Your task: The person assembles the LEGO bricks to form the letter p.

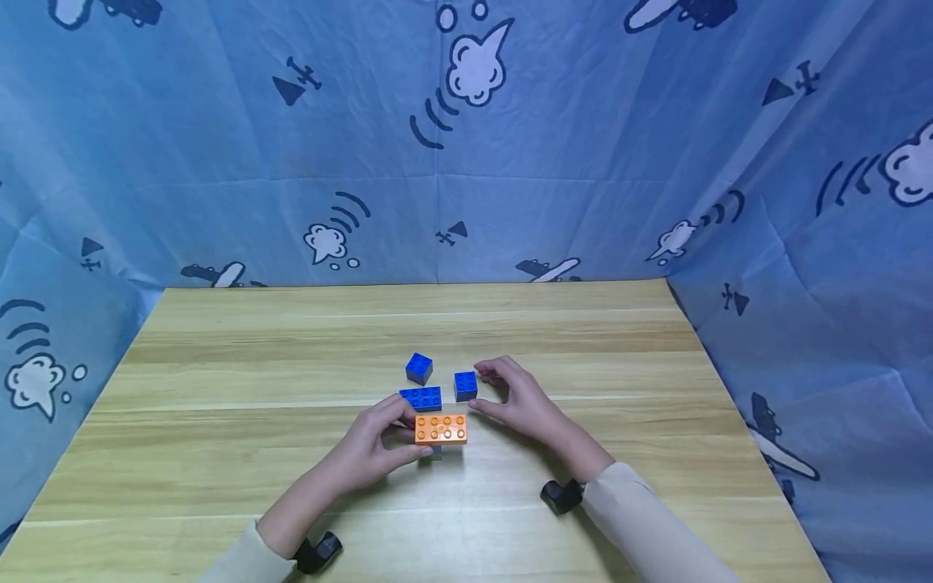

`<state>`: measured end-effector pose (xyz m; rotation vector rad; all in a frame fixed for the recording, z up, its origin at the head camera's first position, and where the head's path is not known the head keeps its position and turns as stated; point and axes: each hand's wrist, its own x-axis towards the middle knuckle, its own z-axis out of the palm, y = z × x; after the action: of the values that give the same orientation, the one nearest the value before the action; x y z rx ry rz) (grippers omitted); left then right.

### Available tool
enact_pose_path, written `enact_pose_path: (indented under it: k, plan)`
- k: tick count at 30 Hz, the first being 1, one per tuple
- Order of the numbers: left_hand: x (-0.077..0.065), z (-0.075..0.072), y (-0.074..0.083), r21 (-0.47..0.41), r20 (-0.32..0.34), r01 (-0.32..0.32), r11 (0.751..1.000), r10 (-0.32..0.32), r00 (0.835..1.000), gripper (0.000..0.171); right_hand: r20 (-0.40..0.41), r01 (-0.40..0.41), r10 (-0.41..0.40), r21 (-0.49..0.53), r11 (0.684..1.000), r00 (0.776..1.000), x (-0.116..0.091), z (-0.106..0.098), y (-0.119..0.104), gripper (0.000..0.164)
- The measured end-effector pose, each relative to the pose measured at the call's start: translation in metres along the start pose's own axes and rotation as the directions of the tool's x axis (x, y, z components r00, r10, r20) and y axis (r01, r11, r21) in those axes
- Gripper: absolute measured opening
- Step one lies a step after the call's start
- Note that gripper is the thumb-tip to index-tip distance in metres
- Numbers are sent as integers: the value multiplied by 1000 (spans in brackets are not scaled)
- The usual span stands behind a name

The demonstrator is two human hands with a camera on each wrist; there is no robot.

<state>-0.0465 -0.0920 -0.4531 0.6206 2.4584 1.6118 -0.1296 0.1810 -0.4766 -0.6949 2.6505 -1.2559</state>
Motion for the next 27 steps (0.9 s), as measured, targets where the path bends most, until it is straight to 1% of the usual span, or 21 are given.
enact_pose_path:
  k: [13, 21, 27]
  plan:
    - [0, 0, -2, -2, -11, -41, 999, 41, 999, 26, 44, -5, 7, -35, 999, 999, 10, 6, -2, 57]
    - [0, 0, -5, 6, -21, -55, 998, 55, 998, 27, 56, 21, -19, -30, 999, 998, 13, 7, -2, 47]
    - [0, 1, -6, 0, -21, -56, 998, 56, 998, 27, 53, 8, -6, -36, 999, 999, 14, 7, -3, 40]
